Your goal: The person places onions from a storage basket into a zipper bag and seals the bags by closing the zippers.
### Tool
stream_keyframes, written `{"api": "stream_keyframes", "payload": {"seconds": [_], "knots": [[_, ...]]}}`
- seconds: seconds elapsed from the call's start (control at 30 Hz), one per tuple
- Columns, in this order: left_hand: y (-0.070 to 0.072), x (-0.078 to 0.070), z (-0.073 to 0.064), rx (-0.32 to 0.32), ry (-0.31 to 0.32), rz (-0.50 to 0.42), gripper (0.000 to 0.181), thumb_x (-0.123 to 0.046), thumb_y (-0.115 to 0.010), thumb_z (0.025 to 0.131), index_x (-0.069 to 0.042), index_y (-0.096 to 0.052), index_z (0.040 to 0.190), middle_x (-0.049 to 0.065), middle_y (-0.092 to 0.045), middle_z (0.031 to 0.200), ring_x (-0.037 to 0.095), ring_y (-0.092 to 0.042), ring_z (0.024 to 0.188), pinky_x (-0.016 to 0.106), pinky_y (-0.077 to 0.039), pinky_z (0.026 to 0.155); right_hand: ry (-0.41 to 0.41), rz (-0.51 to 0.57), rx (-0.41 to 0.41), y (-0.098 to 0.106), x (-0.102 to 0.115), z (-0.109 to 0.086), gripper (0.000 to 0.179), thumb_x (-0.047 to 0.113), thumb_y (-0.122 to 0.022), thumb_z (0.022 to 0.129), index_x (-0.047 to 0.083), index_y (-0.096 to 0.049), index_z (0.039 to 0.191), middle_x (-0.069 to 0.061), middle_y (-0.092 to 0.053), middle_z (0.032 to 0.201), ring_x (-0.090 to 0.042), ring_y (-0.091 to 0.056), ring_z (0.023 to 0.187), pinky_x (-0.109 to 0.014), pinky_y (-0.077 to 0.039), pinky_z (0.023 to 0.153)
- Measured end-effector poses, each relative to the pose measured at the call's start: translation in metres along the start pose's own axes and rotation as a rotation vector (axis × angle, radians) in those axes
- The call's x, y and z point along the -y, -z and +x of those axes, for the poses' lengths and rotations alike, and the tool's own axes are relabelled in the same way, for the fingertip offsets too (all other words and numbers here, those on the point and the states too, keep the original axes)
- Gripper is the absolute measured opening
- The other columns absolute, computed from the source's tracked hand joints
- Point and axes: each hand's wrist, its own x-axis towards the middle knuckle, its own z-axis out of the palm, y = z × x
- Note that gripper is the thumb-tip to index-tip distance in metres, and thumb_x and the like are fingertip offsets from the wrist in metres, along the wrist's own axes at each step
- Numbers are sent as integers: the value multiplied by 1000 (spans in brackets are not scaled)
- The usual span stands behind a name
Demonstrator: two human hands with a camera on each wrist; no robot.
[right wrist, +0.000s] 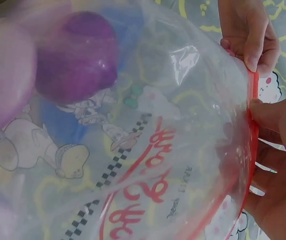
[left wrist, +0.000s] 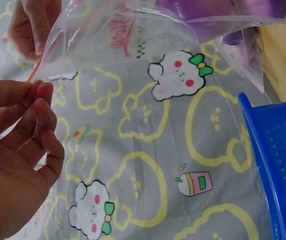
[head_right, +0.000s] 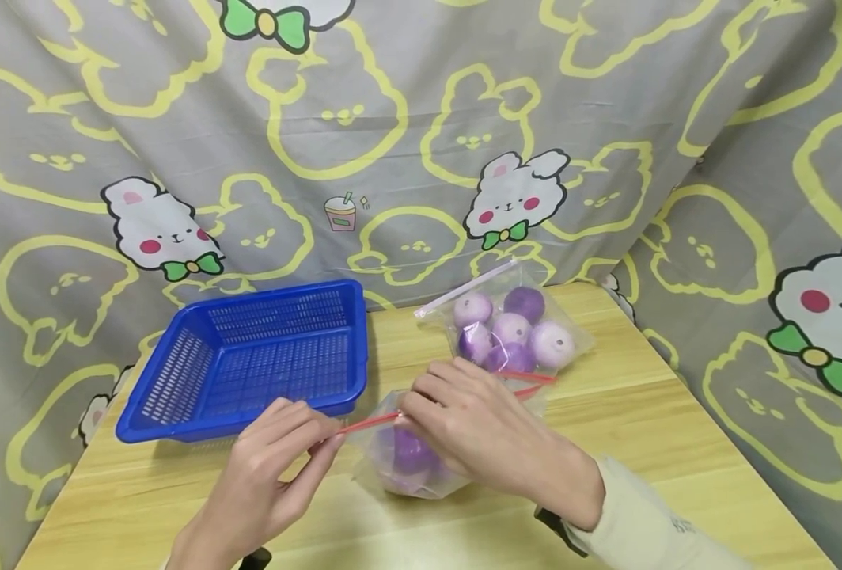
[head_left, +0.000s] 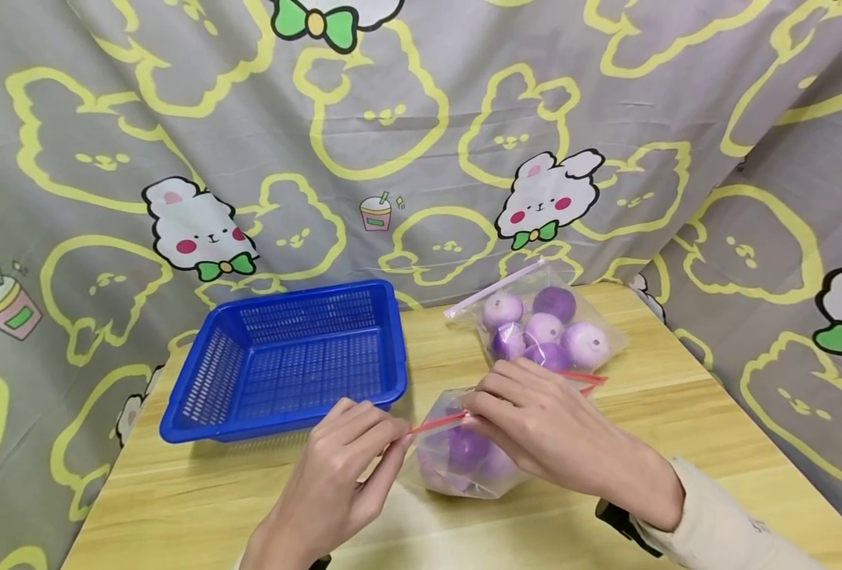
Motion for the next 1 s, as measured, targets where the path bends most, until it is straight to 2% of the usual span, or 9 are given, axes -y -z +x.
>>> {"api": "stream_keyframes", "payload": {"seconds": [0.13,0.4,0.77,1.0], "knots": [[0,-1,-1,3,3,-4,23,-16,-54,102,-9,-71,88,-5,-66,82,9,-59,72,22,-41,67,-7,8,-13,2,-2,-5,27,27,-48,106,12,-70,102,5,-60,90,-14,-56,83,-31,-49,81],[-2,-3,-2,14,17,-4,23,-16,-53,102,-11,-71,88,-7,-66,82,8,-59,73,21,-40,67,11,16,-98,4,-7,-10,28,28,-48,106,13,-69,97,7,-60,88,-11,-55,78,-28,-48,73],[-3,-1,-3,-12,1,4,23,-16,-53,101,-10,-71,87,-6,-64,80,5,-55,69,19,-39,66,3,14,-116,6,-15,-18,28,29,-48,106,14,-68,92,8,-60,86,-11,-54,79,-27,-47,78],[-2,1,-5,-18,12,5,23,-15,-53,100,-11,-70,85,-7,-64,79,4,-53,67,18,-37,65,-8,9,-119,5,-19,-21,29,29,-48,106,14,-67,91,7,-58,86,-12,-53,78,-28,-46,78]]}}
